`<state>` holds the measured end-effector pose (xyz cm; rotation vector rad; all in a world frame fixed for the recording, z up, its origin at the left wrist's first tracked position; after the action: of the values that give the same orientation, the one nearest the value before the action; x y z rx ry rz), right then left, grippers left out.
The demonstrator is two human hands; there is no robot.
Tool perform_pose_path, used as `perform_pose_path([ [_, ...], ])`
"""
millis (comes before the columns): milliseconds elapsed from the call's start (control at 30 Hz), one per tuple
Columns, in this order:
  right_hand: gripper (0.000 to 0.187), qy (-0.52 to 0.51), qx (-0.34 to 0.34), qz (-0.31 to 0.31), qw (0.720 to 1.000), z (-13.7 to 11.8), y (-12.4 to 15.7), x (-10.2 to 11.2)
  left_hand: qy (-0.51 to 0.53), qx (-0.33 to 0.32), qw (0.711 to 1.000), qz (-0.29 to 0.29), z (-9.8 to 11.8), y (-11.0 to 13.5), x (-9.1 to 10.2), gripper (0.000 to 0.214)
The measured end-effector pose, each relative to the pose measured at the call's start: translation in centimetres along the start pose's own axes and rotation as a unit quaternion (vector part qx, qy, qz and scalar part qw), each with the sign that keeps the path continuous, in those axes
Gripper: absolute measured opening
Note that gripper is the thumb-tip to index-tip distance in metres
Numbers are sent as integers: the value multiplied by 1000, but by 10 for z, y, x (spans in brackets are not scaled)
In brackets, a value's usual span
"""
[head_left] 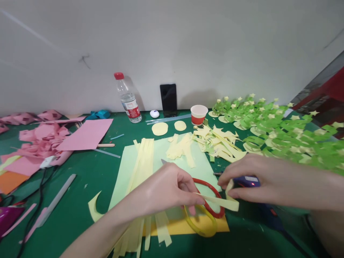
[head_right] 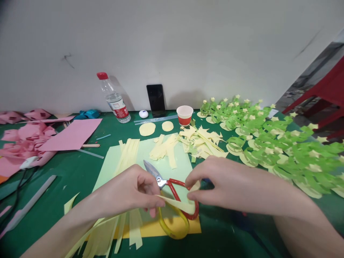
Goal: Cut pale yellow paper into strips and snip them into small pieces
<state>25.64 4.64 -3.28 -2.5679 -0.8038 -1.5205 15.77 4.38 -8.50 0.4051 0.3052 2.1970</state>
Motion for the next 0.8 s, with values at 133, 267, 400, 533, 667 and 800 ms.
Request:
perform_pose_path([
  [133, 28, -7, 0, -15, 1000, -12, 1, -13, -28, 1, 1000, 9, -2, -3, 2, 22],
  [267, 31, 7, 79, 100, 992, -35, 1, -2, -43, -7, 999, 28, -2, -4, 6, 21],
  [400, 27, 24, 122, 131, 984, -46, -1, -10, -29, -21, 999, 37, 1, -1, 3, 19],
  [533, 21, 30, 134, 151, 979, -52, 2, -12, -89, -47, 993, 57, 8, 7, 5, 28],
  [667, 30, 13, 123, 143, 982, -58, 1, -11, -174, -64, 981, 58, 6, 13, 1, 33],
  [800, 24, -37, 68, 20, 997, -52, -10, -25, -178, -62, 981, 42, -2, 15, -6, 33],
])
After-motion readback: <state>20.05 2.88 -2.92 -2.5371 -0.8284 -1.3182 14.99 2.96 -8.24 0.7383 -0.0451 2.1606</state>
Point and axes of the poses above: each hand's wrist, its own y-axis away from the middle knuckle, its own x-axis out of the back of the hand, z = x × y, the point moved 10 cm from there along -y, towards the middle knuckle, and after that the axes turned 12 degrees about -x, right-handed, at the moved point
